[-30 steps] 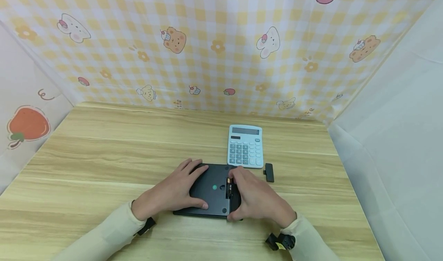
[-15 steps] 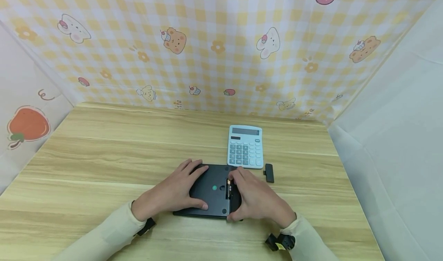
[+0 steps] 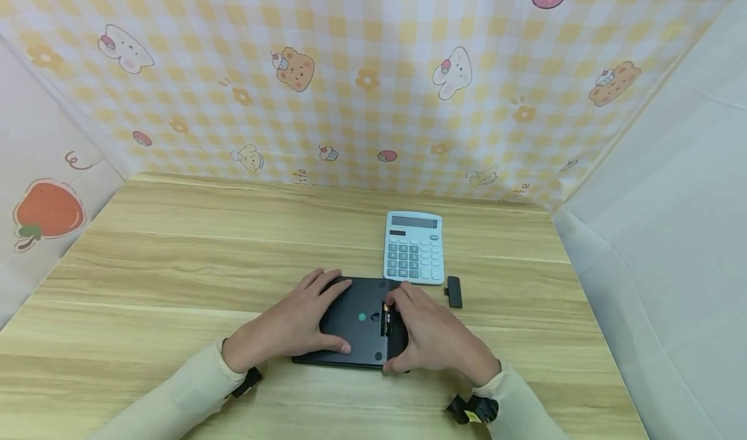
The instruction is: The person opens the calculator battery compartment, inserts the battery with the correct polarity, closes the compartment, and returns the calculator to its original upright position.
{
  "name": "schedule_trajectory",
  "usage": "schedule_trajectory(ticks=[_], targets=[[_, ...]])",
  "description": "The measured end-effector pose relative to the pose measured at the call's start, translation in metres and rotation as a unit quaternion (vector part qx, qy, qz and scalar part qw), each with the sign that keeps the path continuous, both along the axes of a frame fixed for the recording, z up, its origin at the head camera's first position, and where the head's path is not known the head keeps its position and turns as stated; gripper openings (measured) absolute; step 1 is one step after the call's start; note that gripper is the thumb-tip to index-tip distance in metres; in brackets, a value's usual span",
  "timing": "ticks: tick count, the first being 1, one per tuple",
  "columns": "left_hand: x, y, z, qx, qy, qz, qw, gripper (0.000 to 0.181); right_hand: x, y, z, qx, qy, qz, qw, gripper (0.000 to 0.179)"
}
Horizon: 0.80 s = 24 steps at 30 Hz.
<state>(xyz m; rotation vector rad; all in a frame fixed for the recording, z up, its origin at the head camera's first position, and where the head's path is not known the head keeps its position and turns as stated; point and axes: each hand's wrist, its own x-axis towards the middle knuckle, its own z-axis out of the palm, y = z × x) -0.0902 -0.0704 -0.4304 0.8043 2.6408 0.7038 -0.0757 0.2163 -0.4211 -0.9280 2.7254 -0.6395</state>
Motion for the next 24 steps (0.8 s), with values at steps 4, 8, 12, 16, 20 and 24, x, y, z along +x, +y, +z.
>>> schedule_trajectory(ticks=[4, 8, 12, 16, 20, 24], targets=[[0.000, 0.001, 0.000, 0.001, -0.003, 0.003, 1.0000, 0.108, -0.001, 0.002, 0.001, -0.004, -0.025, -0.007, 0.9996, 0.096], [0.000, 0.001, 0.000, 0.000, -0.007, 0.005, 1.0000, 0.108, -0.004, 0.005, 0.007, -0.017, -0.055, -0.014, 0.9983, 0.093], [0.000, 0.001, 0.000, 0.001, -0.010, 0.007, 0.9999, 0.109, -0.009, 0.009, 0.015, -0.033, -0.070, -0.024, 0.9967, 0.089], [0.000, 0.001, 0.000, 0.003, -0.010, 0.007, 0.9999, 0.109, -0.015, 0.015, 0.022, -0.040, -0.062, -0.030, 0.9968, 0.085], [0.000, 0.001, 0.000, 0.006, -0.009, 0.007, 0.9999, 0.108, -0.021, 0.021, 0.025, -0.053, -0.056, -0.033, 0.9965, 0.082], [0.000, 0.001, 0.000, 0.007, -0.006, 0.005, 0.9999, 0.108, -0.026, 0.026, 0.024, -0.054, -0.054, -0.039, 0.9964, 0.079]])
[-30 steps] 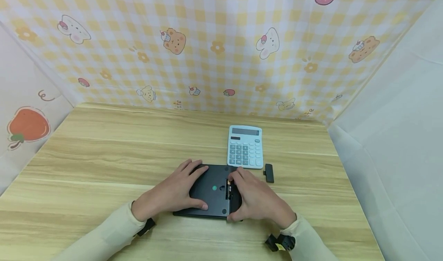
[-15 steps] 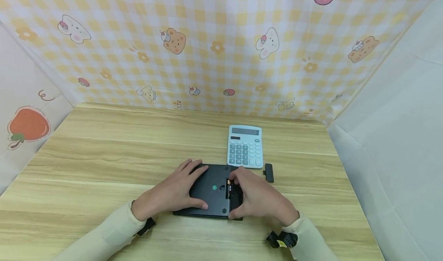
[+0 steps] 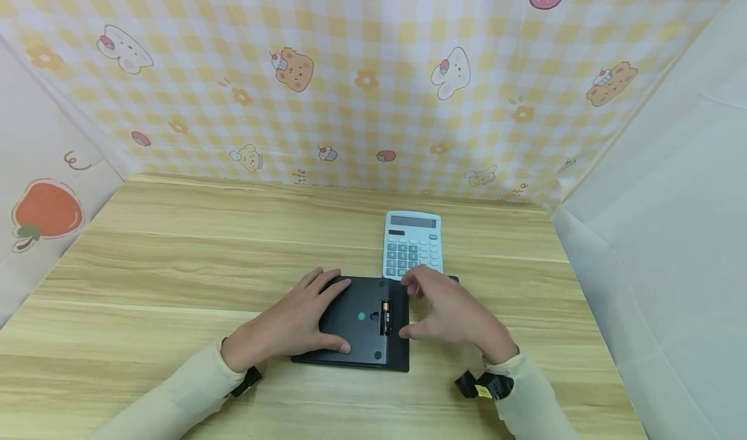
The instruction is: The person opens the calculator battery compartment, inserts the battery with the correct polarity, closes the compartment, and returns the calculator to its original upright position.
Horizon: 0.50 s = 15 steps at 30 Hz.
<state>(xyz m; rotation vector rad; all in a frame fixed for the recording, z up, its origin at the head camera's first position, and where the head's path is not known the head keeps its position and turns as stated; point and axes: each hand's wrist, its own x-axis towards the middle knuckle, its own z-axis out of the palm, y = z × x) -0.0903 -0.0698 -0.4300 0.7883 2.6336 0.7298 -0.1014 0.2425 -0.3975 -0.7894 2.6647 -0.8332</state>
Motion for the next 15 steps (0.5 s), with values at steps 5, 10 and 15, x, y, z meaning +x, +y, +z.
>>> schedule_trajectory(ticks=[5, 10, 15], targets=[[0.000, 0.000, 0.000, -0.004, 0.006, -0.004, 1.0000, 0.108, -0.004, 0.010, -0.001, 0.007, 0.007, -0.017, 0.9998, 0.075], [0.000, 0.000, -0.001, -0.005, 0.003, -0.003, 1.0000, 0.108, -0.010, 0.022, -0.002, 0.024, 0.006, -0.036, 0.9990, 0.073], [0.000, 0.000, 0.000, -0.005, 0.000, -0.001, 1.0000, 0.109, -0.016, 0.036, -0.004, 0.029, 0.006, -0.046, 0.9985, 0.074]])
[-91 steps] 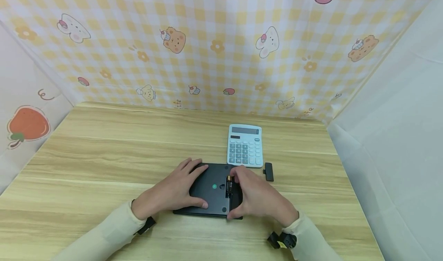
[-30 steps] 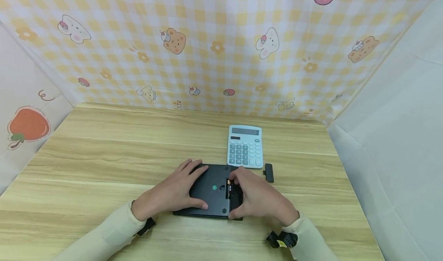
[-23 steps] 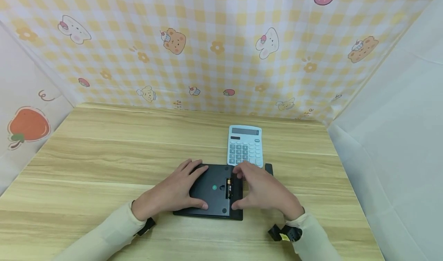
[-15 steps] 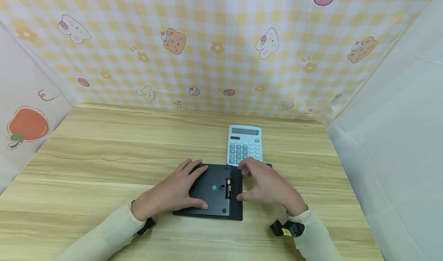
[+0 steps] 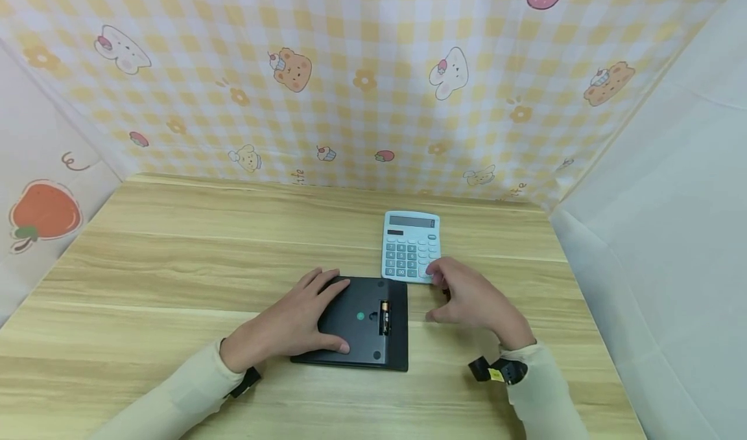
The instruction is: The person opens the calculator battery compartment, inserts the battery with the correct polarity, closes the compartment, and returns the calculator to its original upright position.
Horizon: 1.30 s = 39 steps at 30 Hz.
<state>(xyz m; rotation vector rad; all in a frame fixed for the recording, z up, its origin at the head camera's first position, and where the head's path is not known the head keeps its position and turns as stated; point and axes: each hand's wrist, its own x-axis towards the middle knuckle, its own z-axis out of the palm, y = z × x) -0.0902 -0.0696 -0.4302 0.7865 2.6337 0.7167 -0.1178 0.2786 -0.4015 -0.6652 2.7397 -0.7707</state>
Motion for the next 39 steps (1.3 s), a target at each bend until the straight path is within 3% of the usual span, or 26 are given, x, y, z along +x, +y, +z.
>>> schedule_trajectory(ticks=[11, 19, 39], targets=[[-0.001, -0.001, -0.001, 0.001, 0.002, -0.002, 1.0000, 0.109, -0.004, 0.015, -0.001, 0.035, -0.015, -0.047, 0.9981, 0.074], [0.000, -0.001, -0.001, 0.002, 0.001, -0.004, 1.0000, 0.108, -0.009, 0.021, -0.005, 0.066, -0.031, -0.048, 0.9962, 0.074], [-0.001, -0.001, -0.001, 0.002, 0.006, -0.004, 1.0000, 0.108, -0.013, 0.021, -0.012, 0.087, -0.035, -0.050, 0.9943, 0.066]])
